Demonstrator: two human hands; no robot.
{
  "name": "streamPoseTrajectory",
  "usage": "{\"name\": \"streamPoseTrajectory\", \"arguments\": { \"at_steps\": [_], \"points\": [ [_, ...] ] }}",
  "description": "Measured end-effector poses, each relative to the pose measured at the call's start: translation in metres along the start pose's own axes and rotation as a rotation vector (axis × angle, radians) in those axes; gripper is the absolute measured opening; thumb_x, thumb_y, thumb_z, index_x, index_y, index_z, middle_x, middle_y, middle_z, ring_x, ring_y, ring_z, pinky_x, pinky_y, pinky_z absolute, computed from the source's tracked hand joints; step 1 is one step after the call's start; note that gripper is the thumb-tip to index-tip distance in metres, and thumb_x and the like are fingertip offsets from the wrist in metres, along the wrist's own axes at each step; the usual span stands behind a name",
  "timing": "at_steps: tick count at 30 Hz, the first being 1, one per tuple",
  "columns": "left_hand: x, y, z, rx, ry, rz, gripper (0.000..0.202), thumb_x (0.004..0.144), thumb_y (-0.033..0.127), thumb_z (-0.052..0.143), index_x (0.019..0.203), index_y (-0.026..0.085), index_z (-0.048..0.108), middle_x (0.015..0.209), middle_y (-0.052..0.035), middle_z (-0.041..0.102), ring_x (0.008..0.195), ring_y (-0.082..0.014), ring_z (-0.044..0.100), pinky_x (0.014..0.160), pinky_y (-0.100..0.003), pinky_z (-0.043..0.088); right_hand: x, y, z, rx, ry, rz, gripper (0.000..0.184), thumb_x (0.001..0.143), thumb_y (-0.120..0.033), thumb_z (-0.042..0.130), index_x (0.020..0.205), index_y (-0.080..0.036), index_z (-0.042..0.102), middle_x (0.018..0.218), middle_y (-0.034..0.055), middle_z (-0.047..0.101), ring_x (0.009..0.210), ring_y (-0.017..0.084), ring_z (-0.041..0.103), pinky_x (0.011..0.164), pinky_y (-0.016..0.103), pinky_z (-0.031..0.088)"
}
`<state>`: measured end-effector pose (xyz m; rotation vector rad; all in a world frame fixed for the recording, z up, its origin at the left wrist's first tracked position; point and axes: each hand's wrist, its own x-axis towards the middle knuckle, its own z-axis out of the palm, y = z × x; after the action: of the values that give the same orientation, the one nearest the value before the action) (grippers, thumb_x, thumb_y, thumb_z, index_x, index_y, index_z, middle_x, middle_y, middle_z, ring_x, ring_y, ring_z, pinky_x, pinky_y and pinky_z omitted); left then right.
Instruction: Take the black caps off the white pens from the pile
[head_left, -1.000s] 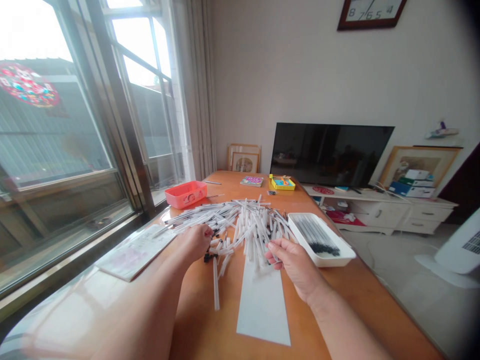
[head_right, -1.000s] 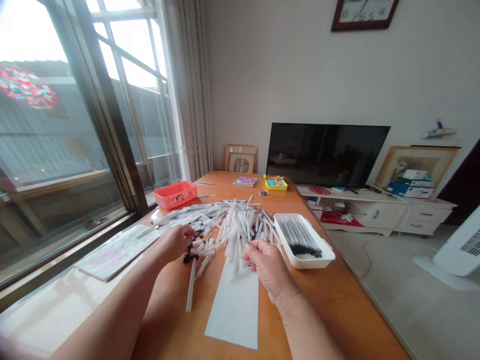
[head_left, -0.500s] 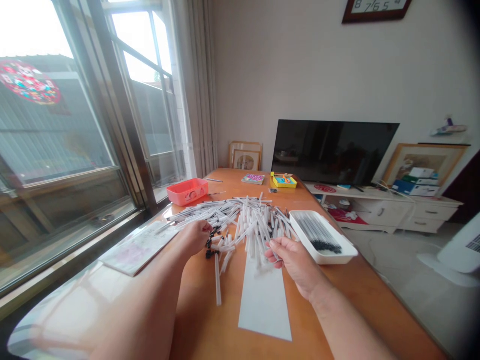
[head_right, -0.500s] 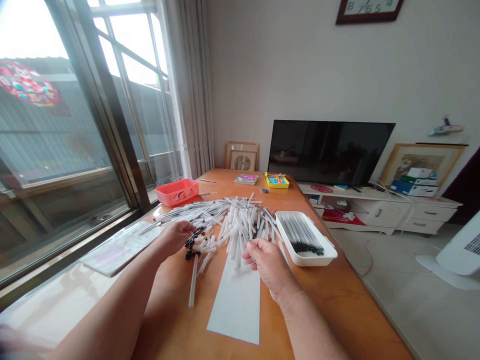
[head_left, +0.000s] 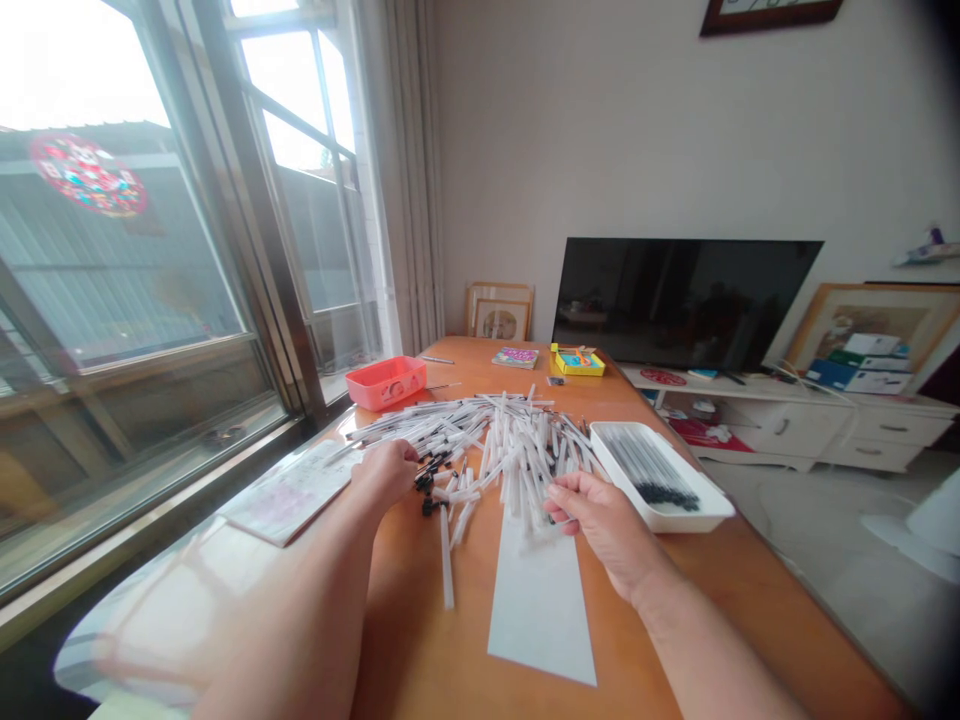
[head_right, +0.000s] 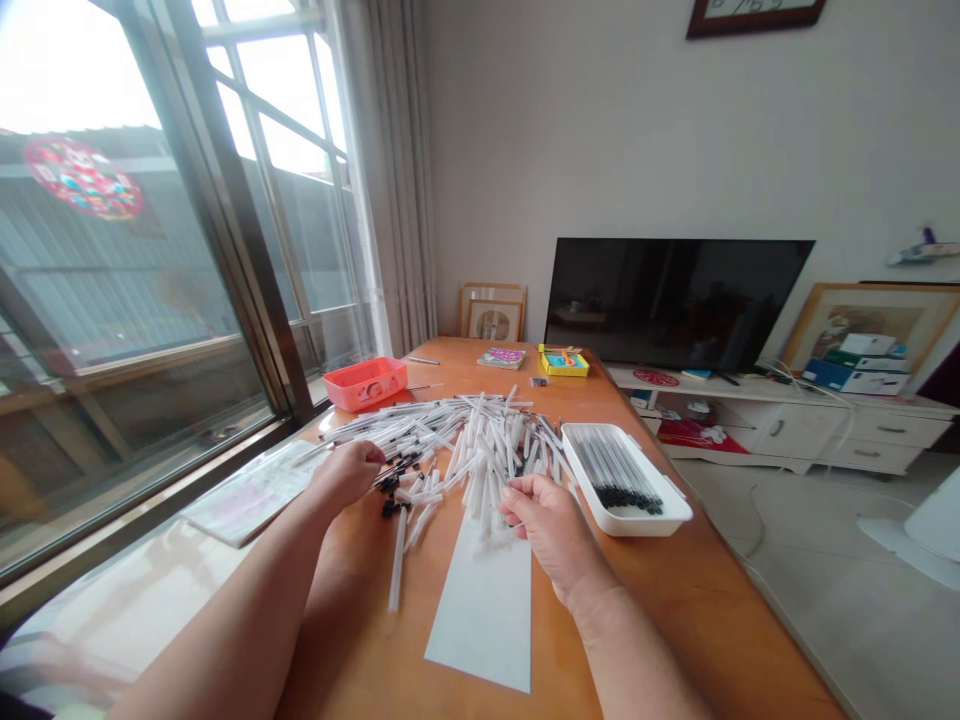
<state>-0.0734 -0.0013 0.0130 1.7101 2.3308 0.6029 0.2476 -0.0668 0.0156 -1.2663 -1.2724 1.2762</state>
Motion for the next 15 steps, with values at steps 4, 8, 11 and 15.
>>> {"name": "streamPoseTrajectory", "arguments": {
  "at_steps": [4,8,11,15],
  "points": [
    [0.0007,0.0011,0.0007,-0.009,-0.021,-0.033,0.022,0.066,0.02,0.065,0.085,0.026,0.075,0.084,-0.0049,0.075,0.082,-0.0235,0.067,0.069,-0.029,0.044,-0.0005,0.0006,0.0,0.0,-0.01,0.005,0.036,0.078,-0.05,0.067,0.092,-0.017,0.065,0.085,0.0082,0.072,0.08,0.02,0.061,0.073,0.033,0.044],
    [0.0008,0.0021,0.0023,-0.055,-0.042,-0.043,0.023,0.066,0.019,0.064,0.085,0.024,0.076,0.074,-0.0033,0.073,0.074,-0.0216,0.067,0.066,-0.028,0.045,-0.0027,-0.0017,0.001,-0.005,-0.016,0.011,0.036,0.078,-0.05,0.066,0.092,-0.017,0.065,0.085,0.0075,0.072,0.081,0.02,0.061,0.073,0.033,0.044],
    [-0.0013,0.0037,0.0043,-0.106,-0.057,-0.026,0.021,0.066,0.019,0.064,0.082,0.023,0.076,0.066,-0.001,0.071,0.069,-0.0191,0.065,0.062,-0.026,0.045,-0.0042,-0.0045,0.0018,-0.012,-0.013,0.019,0.035,0.079,-0.049,0.066,0.092,-0.017,0.065,0.085,0.0074,0.071,0.081,0.02,0.061,0.074,0.032,0.044],
    [-0.005,0.006,0.0069,-0.158,-0.063,0.019,0.02,0.067,0.019,0.062,0.081,0.022,0.076,0.061,0.0003,0.069,0.064,-0.0182,0.063,0.06,-0.026,0.045,-0.0049,-0.0061,0.0023,-0.017,-0.018,0.019,0.034,0.08,-0.05,0.065,0.091,-0.017,0.064,0.085,0.0071,0.071,0.082,0.02,0.061,0.074,0.032,0.044]
  ]
}}
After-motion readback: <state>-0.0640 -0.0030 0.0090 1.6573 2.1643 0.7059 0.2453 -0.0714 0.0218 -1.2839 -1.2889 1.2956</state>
